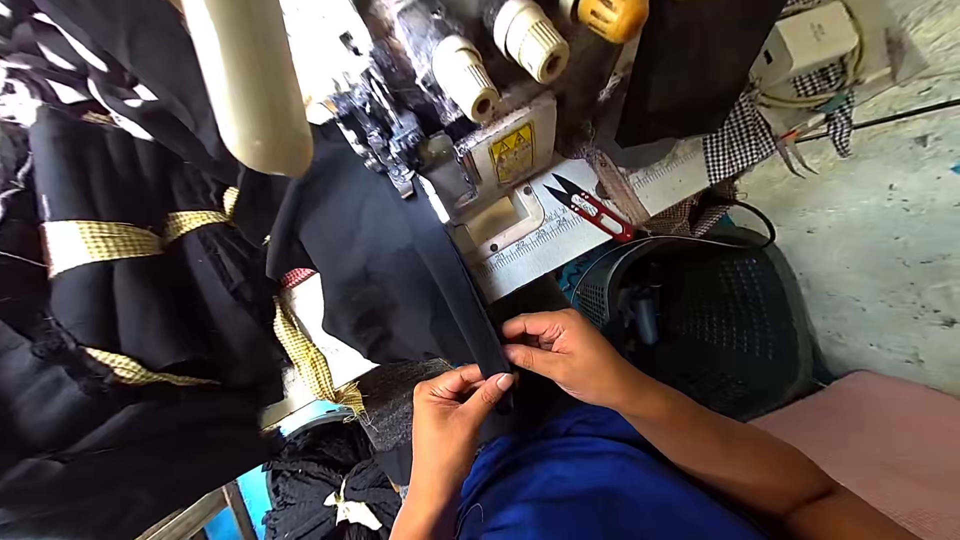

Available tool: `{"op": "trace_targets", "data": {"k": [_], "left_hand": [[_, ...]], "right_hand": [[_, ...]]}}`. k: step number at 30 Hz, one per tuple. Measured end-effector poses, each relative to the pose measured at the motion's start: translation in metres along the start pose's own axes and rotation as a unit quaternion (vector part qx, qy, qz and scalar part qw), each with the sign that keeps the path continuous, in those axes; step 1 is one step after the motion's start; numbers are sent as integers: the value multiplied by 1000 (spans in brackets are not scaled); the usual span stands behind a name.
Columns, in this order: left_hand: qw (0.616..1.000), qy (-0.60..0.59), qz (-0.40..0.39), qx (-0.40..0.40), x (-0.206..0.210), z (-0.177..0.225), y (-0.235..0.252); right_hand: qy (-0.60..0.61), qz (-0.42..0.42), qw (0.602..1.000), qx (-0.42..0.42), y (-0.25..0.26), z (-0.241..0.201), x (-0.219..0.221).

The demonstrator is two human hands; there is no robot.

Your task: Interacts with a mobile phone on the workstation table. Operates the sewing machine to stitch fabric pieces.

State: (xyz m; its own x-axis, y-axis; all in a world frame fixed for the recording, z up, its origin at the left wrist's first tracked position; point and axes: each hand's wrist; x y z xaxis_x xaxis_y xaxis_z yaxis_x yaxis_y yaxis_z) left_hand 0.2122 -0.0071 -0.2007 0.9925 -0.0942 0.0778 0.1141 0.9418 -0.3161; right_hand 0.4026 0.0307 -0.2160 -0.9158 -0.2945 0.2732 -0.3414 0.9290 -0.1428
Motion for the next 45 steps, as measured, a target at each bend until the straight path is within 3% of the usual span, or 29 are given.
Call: {"op": "trace_targets", "data": {"k": [6,11,14,16,19,22,24,26,28,35,45], "left_hand": [[999,-28,17,7,4,4,-4],[998,18,56,33,8,-1,-2],[997,28,64,39,12,-1,-2],[992,114,31,54,6,7,-2],[905,402,-40,136,-24,54,0],[870,410,25,271,-30,100,17],[839,412,65,349,-25,106,44],[795,473,117,361,-23,98,71],[775,492,150,366,-26,89,84],[790,489,103,355,-38,94,83],[796,499,51,340,-71,127,140]], "right_hand": [[-49,-43,998,-12,0,-5,-1],[-68,-71,993,-61,-2,-10,-2],[-75,-41,992,-90,-5,-12,2],[-86,3,991,-99,-6,-12,7],[-99,21,989,-107,-5,-13,7],[-79,1,993,-88,-7,-13,6],[-70,-14,993,-99,-7,-18,8],[-64,-21,989,-133,-9,-29,11],[-68,-14,986,-153,-12,-36,11],[-66,19,992,-109,-2,-14,2],[-106,45,985,-132,53,-38,10]]}}
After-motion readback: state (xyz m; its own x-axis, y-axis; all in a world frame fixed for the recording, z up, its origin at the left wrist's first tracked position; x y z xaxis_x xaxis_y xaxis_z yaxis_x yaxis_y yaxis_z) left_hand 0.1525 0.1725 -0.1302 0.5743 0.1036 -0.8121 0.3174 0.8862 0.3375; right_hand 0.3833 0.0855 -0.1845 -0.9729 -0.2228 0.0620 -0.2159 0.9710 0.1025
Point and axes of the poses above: each hand's wrist, its own y-axis towards the middle knuckle, its own x-axis out of the palm, z = x × y, and after that the axes turned 3 degrees about y, right-handed
